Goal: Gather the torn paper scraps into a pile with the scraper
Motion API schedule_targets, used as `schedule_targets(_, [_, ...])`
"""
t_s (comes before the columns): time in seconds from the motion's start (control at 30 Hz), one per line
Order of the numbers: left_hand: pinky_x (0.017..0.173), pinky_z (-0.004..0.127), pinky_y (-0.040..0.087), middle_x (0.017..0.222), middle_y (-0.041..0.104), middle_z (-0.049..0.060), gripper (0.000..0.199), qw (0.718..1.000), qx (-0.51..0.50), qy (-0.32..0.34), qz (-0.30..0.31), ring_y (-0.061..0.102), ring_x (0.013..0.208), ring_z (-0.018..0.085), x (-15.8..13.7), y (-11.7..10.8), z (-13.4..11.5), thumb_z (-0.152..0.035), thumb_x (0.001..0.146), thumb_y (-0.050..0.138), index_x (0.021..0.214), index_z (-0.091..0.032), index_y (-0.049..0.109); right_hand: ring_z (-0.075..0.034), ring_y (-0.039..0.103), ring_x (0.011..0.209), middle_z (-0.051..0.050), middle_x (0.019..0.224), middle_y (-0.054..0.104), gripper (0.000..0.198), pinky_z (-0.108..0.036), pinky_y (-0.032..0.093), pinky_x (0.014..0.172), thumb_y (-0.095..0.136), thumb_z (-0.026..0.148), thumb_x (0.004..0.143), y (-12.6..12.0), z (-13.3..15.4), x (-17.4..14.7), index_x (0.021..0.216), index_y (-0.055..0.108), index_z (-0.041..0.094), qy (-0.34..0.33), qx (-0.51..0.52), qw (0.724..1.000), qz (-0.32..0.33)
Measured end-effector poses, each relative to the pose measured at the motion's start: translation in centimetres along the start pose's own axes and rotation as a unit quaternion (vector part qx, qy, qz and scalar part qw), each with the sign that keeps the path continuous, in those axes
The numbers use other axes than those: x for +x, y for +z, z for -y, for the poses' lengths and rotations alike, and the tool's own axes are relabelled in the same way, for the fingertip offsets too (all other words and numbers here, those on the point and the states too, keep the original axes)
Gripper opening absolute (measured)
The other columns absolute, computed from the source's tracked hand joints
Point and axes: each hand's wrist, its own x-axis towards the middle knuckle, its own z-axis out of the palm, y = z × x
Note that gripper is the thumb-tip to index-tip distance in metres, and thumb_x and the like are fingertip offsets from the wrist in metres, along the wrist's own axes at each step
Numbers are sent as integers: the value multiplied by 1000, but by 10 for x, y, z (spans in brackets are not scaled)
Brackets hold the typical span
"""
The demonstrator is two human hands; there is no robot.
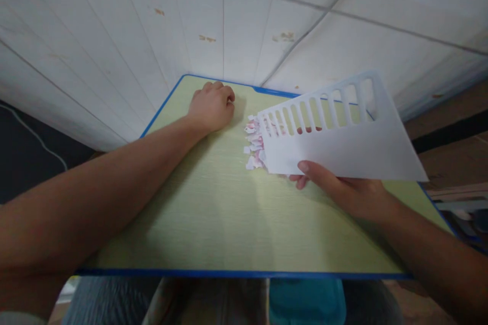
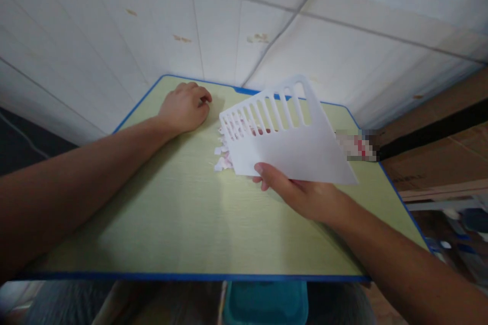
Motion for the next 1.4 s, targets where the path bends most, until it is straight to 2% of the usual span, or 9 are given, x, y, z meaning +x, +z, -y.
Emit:
schedule_targets(0.13, [116, 57, 55, 131, 76, 13, 29, 1000, -7, 3, 0, 63, 139, 40, 0, 0, -1, -20, 103, 61, 121, -26, 84, -29, 85, 82, 2, 77, 85, 35, -45, 70, 91, 73, 43, 109, -1, -6, -1, 75, 80, 36, 9, -28, 1000, 2])
schedule_targets(0.3, [122, 61, 51, 131, 75, 12, 30, 1000, -27, -5, -12, 61, 141, 42, 3, 8, 2, -22, 104, 63, 122, -30, 85, -31, 84, 85, 0, 80, 85, 39, -47, 67, 96, 72, 50, 110, -3, -9, -1, 74, 79, 35, 16, -57, 998, 25])
schedule_targets(0.5, [127, 61, 47, 133, 75, 11, 31, 1000, -27, 13, -6, 62, 142, 41, 0, 3, -1, -21, 106, 62, 124, -31, 84, -27, 82, 76, 2, 73, 81, 41, -40, 67, 83, 74, 48, 107, -6, 2, -1, 69, 77, 36, -4, -37, 999, 39])
schedule_targets(0.67, [129, 56, 47, 141, 75, 14, 29, 1000, -1, 25, 16, 63, 141, 37, -4, -7, -7, -15, 110, 58, 126, -19, 81, -27, 85, 88, 2, 83, 86, 46, -42, 66, 102, 71, 48, 111, -5, 3, 3, 68, 77, 35, 0, -2, 1000, 18])
schedule_targets(0.87, [125, 53, 50, 137, 76, 9, 31, 1000, -19, 23, 6, 64, 139, 36, 0, 1, 1, -16, 107, 60, 121, -29, 83, -28, 85, 86, 0, 80, 85, 45, -44, 66, 95, 70, 51, 109, -2, -1, 7, 68, 75, 34, 19, -22, 999, 19])
schedule_targets(1.0, [123, 55, 52, 139, 76, 14, 32, 999, 3, 34, 19, 65, 138, 38, -2, -4, -3, -17, 108, 58, 127, -23, 83, -28, 82, 80, -1, 77, 83, 46, -42, 66, 90, 74, 51, 105, -2, -1, 6, 64, 71, 32, 19, -52, 998, 26])
schedule_targets(1.13, [121, 53, 53, 142, 75, 17, 35, 998, 33, 32, 36, 66, 139, 36, -5, -13, -10, -17, 110, 54, 131, -16, 81, -26, 82, 77, -1, 81, 86, 42, -38, 68, 78, 76, 47, 106, -4, 0, 4, 67, 72, 32, 17, -14, 999, 39])
schedule_targets(1.23, [121, 54, 53, 142, 76, 14, 37, 998, 25, 36, 38, 66, 139, 35, -5, -13, -8, -19, 110, 52, 131, -22, 82, -26, 83, 75, -1, 81, 86, 43, -39, 68, 75, 76, 47, 110, -7, 0, 4, 70, 74, 31, 7, 17, 999, 50])
schedule_targets(1.4, [118, 60, 53, 131, 79, 9, 36, 999, -21, 48, 6, 65, 136, 39, -2, -2, 4, -25, 105, 57, 129, -34, 83, -29, 85, 83, -1, 82, 86, 56, -45, 69, 92, 69, 56, 116, -7, 0, 7, 64, 71, 32, -6, 9, 1000, 14])
